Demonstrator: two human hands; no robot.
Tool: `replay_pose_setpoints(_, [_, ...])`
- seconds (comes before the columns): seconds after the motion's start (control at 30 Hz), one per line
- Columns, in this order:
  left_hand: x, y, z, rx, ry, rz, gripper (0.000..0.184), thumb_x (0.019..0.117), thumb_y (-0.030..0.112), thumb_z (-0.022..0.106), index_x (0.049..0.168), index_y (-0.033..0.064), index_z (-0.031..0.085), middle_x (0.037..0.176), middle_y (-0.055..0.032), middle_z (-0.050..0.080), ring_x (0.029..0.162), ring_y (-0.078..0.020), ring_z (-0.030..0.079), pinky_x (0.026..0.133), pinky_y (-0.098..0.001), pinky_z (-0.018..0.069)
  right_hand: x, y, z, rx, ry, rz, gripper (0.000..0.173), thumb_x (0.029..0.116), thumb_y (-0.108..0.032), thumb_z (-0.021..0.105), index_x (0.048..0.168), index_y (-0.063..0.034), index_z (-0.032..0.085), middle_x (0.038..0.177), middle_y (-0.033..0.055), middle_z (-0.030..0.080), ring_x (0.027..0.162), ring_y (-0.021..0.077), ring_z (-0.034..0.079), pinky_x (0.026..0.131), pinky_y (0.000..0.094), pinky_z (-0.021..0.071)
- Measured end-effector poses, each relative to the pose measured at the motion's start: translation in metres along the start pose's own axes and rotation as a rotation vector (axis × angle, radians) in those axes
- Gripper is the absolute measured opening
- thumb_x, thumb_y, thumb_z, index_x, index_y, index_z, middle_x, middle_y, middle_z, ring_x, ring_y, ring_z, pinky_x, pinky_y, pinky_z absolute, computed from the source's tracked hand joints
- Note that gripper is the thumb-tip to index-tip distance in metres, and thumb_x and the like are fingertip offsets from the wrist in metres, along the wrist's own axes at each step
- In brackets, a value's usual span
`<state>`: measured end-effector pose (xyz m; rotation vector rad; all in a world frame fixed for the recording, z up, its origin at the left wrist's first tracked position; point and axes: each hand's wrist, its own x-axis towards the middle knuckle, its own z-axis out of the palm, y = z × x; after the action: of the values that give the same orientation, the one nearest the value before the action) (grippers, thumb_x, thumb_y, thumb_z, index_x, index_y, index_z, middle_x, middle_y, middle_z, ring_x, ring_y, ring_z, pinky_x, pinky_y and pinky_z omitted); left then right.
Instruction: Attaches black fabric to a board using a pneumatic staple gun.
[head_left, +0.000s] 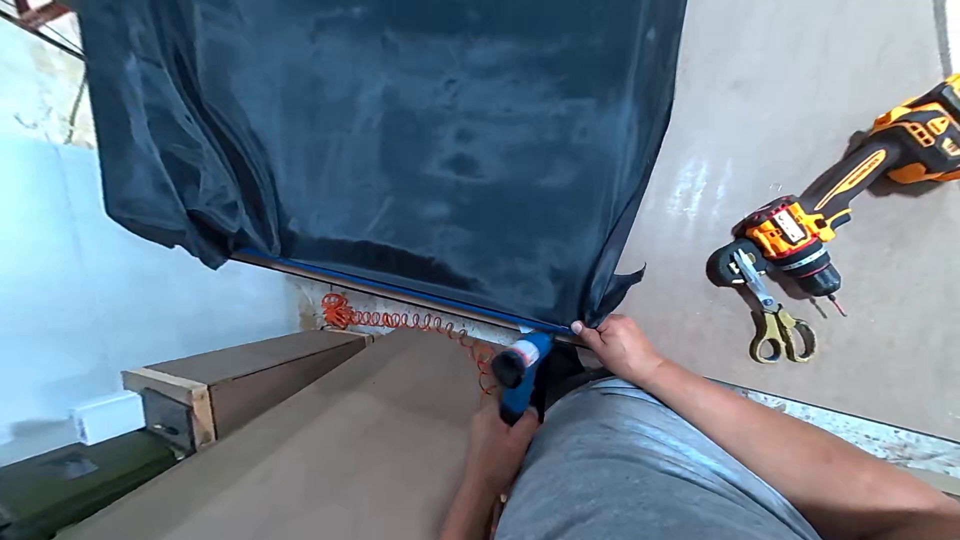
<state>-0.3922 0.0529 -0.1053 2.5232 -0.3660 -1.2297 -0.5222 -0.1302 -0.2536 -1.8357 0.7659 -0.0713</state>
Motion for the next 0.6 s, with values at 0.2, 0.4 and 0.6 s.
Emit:
replay_pose_setpoints(0.2, [0.01, -0.078, -0.071, -0.358, 0.193, -0.037, 0.025, 0.0902, 0.018, 0.069, 0.106, -0.0011, 0.066, 0.07, -0.01, 0.069, 0.058, -0.0223, 0.068, 0.057, -0.0406, 0.0608, -0.021, -0.019, -0.033, -0.018, -0.235, 0.186, 0.043, 0.1025, -0.052, 0.056, 0.091, -0.0145, 0.072, 0.075, 0.0037, 0.067, 0.071, 0.0209, 0.067, 0.069, 0.0513, 0.0572])
replay_pose_setpoints(0.4, [0.063, -0.157, -0.191, -0.193, 0.245, -0.084, 0.027, 0.0889, 0.013, 0.074, 0.112, 0.0003, 0.067, 0.088, -0.0113, 0.072, 0.076, -0.0224, 0.072, 0.072, -0.0439, 0.0622, -0.002, -0.116, -0.024, -0.287, 0.066, -0.271, 0.038, 0.1009, -0.048, 0.051, 0.109, -0.0228, 0.078, 0.103, -0.0035, 0.075, 0.092, 0.015, 0.073, 0.079, 0.0469, 0.0617])
replay_pose_setpoints(0.6, [0.13, -0.176, -0.294, -0.127, 0.314, -0.02, 0.025, 0.0928, 0.016, 0.074, 0.114, 0.004, 0.07, 0.088, -0.0134, 0.073, 0.072, -0.0256, 0.071, 0.07, -0.0488, 0.0616, 0.127, -0.184, 0.116, -0.555, 0.212, -0.489, 0.052, 0.102, -0.028, 0.056, 0.149, -0.0045, 0.051, 0.156, 0.0164, 0.049, 0.146, 0.0319, 0.044, 0.12, 0.0548, 0.0349])
